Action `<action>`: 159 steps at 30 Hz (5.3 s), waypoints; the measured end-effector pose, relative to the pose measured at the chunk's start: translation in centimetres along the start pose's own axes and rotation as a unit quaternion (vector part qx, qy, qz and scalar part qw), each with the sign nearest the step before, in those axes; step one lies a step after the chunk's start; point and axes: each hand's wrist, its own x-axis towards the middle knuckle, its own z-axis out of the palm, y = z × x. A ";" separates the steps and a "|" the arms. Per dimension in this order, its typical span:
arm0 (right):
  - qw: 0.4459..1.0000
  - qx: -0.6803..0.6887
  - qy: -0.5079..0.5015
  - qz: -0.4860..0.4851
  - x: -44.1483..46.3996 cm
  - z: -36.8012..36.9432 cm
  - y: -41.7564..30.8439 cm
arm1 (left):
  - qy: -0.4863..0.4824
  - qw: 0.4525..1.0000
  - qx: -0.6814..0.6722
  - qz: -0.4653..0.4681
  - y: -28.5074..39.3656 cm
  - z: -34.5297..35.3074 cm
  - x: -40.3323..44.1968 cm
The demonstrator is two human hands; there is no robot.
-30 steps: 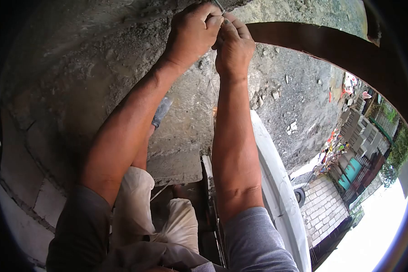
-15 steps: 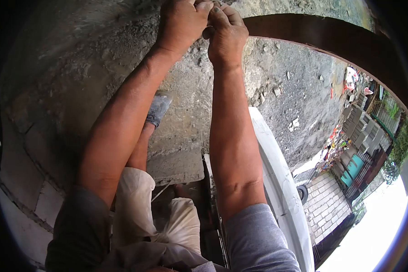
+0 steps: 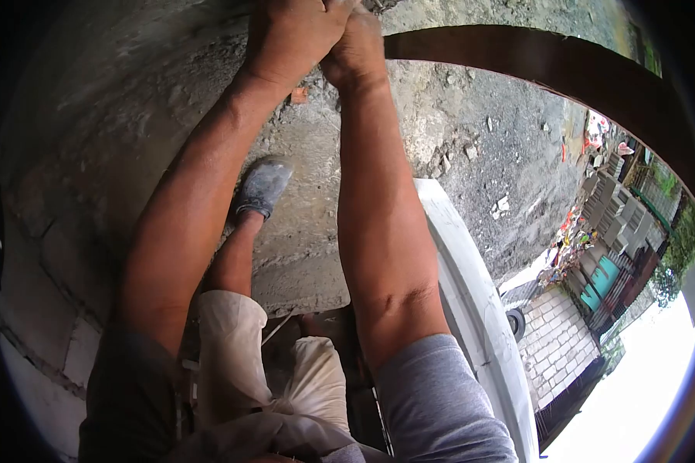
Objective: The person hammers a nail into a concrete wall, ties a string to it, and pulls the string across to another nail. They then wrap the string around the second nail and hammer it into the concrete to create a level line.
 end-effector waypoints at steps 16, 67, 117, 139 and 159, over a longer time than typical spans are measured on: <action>0.975 -0.070 0.124 -0.171 -1.3 6.6 0.8 | 0.053 0.992 0.088 -0.075 0.3 0.7 0.0; 0.929 0.288 0.110 0.206 -11.5 0.5 -3.2 | 0.072 0.994 -0.027 -0.075 -0.3 2.5 0.2; 0.885 0.185 -0.145 0.403 -51.0 -9.6 -16.5 | -0.287 0.817 0.045 -0.499 -3.1 -29.3 -30.9; 0.758 0.069 0.083 0.643 -91.5 -29.4 -39.9 | -0.609 0.790 -0.048 0.052 30.6 -21.5 -27.4; 0.554 0.010 0.526 0.645 -95.5 -21.3 -57.9 | -0.953 0.060 -0.075 0.289 57.4 -35.9 -46.9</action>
